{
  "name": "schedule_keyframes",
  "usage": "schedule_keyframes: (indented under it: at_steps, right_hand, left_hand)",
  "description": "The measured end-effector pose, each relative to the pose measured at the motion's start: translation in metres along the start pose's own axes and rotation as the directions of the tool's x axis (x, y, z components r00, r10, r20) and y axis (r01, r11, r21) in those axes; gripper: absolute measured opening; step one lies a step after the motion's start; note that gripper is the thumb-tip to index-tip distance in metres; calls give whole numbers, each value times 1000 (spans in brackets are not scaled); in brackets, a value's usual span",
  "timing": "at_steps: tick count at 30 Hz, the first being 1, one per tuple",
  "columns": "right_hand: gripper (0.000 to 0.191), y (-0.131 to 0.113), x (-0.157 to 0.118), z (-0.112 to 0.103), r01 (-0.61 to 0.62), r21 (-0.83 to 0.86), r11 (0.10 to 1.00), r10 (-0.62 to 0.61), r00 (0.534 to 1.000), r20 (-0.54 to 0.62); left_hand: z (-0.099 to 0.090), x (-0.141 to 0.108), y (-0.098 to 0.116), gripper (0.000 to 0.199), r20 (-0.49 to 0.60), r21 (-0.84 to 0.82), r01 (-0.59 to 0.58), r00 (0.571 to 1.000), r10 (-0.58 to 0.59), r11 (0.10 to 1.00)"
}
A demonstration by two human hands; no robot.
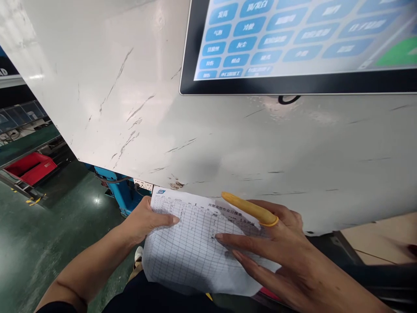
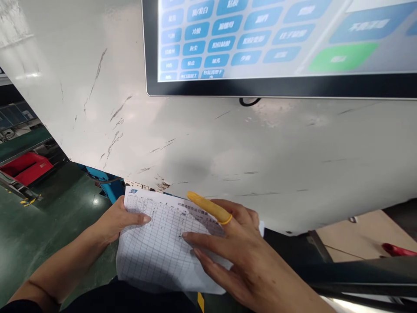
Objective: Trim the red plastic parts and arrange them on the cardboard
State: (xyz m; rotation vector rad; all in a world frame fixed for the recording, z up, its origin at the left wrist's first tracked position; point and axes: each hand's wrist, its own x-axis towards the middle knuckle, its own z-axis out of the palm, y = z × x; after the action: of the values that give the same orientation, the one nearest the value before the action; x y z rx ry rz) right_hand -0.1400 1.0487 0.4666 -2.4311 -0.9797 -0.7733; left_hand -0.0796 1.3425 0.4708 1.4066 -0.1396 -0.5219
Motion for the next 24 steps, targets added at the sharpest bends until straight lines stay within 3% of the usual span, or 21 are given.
schedule_keyframes:
  at_steps: [24]
  right_hand:
    - [25, -4, 2, -1, 12, -2, 1000, -12, 1000, 23]
  left_hand:
    - [-3, -3, -2, 36, 11, 1, 9, 1000, -9, 1000]
